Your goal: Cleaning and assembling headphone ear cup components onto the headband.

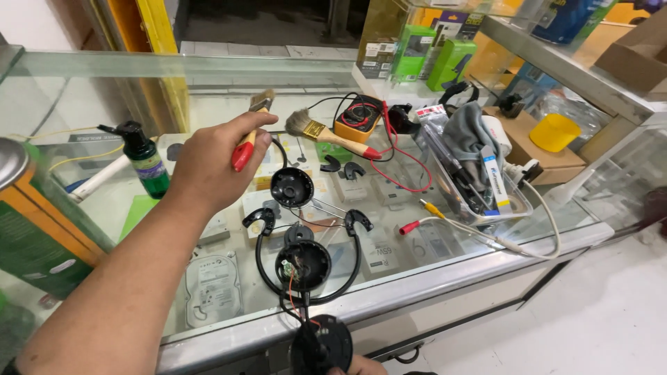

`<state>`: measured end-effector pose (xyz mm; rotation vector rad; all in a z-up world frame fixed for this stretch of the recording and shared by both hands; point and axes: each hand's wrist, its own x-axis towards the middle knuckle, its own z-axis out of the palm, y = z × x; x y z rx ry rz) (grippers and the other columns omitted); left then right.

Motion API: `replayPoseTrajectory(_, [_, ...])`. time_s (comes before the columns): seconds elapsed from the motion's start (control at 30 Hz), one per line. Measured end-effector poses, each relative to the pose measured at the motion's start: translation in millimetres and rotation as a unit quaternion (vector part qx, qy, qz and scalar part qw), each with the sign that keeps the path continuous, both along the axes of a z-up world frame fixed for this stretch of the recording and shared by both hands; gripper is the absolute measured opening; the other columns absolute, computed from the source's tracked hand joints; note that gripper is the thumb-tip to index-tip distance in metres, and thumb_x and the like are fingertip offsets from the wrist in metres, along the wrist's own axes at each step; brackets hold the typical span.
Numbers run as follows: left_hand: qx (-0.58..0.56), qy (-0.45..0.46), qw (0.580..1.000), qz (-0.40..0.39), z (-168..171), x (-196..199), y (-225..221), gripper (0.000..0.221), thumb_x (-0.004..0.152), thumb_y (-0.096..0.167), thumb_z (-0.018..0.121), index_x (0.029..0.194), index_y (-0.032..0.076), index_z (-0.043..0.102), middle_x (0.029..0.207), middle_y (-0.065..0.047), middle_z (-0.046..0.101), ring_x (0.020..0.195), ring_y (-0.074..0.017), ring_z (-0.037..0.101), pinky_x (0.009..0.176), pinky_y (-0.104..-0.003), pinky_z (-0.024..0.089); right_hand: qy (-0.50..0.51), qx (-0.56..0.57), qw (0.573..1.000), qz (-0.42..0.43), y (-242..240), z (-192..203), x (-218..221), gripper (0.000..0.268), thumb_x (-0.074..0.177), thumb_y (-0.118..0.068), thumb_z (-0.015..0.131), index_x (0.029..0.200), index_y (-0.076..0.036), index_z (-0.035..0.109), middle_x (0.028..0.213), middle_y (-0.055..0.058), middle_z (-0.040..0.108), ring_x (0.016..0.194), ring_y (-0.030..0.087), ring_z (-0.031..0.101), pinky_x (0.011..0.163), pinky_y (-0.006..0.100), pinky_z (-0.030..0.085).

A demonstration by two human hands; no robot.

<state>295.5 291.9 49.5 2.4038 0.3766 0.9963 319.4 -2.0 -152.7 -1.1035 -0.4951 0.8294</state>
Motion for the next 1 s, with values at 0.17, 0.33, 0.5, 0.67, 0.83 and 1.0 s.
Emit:
replayPoseTrajectory(0.17, [-0.005, 0.018, 1.0, 0.011, 3, -1, -6, 0.032, 0.103, 0.02, 0.059, 0.133, 0.017, 0.069, 0.108, -0.012, 0.077, 0.104, -0.0436, 0.07, 0.093, -0.056, 0.053, -0.031, 0.003, 0.999, -0.011, -6, 60, 25, 0.024, 0.092, 0.002, 0.071, 0.088, 0.025, 0.075, 0.056, 0.033, 0.072, 0.038, 0.027, 0.064, 0.039, 0.027, 0.051])
replayPoseTrajectory(0.33, [-0.003, 0.015, 1.0, 0.019, 1, -2, -4, 0.03, 0.103, 0.019, 0.059, 0.131, 0.017, 0.069, 0.108, -0.009, 0.078, 0.104, -0.0422, 0.07, 0.092, -0.055, 0.053, -0.198, -0.17, 0.965, 0.029, 25, 157, 49, 0.031, 0.102, -0.016, 0.064, 0.082, 0.007, 0.068, 0.046, 0.017, 0.063, 0.034, 0.022, 0.063, 0.031, 0.026, 0.048])
replayPoseTrajectory(0.5, [0.009, 0.004, 1.0, 0.022, -6, 4, 5, 0.029, 0.1, 0.024, 0.061, 0.128, 0.023, 0.068, 0.106, -0.005, 0.078, 0.106, -0.0389, 0.07, 0.092, -0.055, 0.054, -0.257, -0.222, 0.941, 0.008, 52, 160, 89, 0.039, 0.1, -0.022, 0.066, 0.074, 0.005, 0.065, 0.043, 0.015, 0.056, 0.029, 0.023, 0.058, 0.026, 0.028, 0.043])
replayPoseTrajectory(0.67, [0.007, 0.016, 1.0, 0.013, -4, 5, 4, 0.029, 0.099, 0.025, 0.06, 0.127, 0.024, 0.069, 0.104, -0.003, 0.079, 0.103, -0.0358, 0.072, 0.091, -0.052, 0.055, -0.353, -0.352, 0.867, -0.027, 60, 191, 90, 0.038, 0.095, -0.026, 0.07, 0.074, 0.005, 0.07, 0.048, 0.015, 0.058, 0.036, 0.021, 0.057, 0.038, 0.03, 0.045])
replayPoseTrajectory(0.83, [0.001, 0.001, 1.0, -0.006, -5, 6, 3, 0.028, 0.101, 0.023, 0.06, 0.126, 0.017, 0.07, 0.101, -0.01, 0.079, 0.097, -0.0381, 0.074, 0.085, -0.05, 0.057, -0.461, -0.412, 0.785, -0.046, 60, 198, 89, 0.039, 0.094, -0.037, 0.071, 0.081, 0.0, 0.074, 0.052, 0.012, 0.065, 0.045, 0.022, 0.066, 0.054, 0.032, 0.054])
replayPoseTrajectory(1.0, [-0.018, -0.015, 1.0, 0.004, -4, 7, 4, 0.026, 0.102, 0.03, 0.057, 0.121, 0.021, 0.071, 0.085, -0.006, 0.076, 0.087, -0.0323, 0.074, 0.083, -0.046, 0.057, -0.511, -0.406, 0.757, -0.031, 74, 201, 109, 0.028, 0.095, -0.036, 0.065, 0.089, -0.01, 0.074, 0.065, 0.009, 0.07, 0.063, 0.029, 0.071, 0.065, 0.039, 0.055])
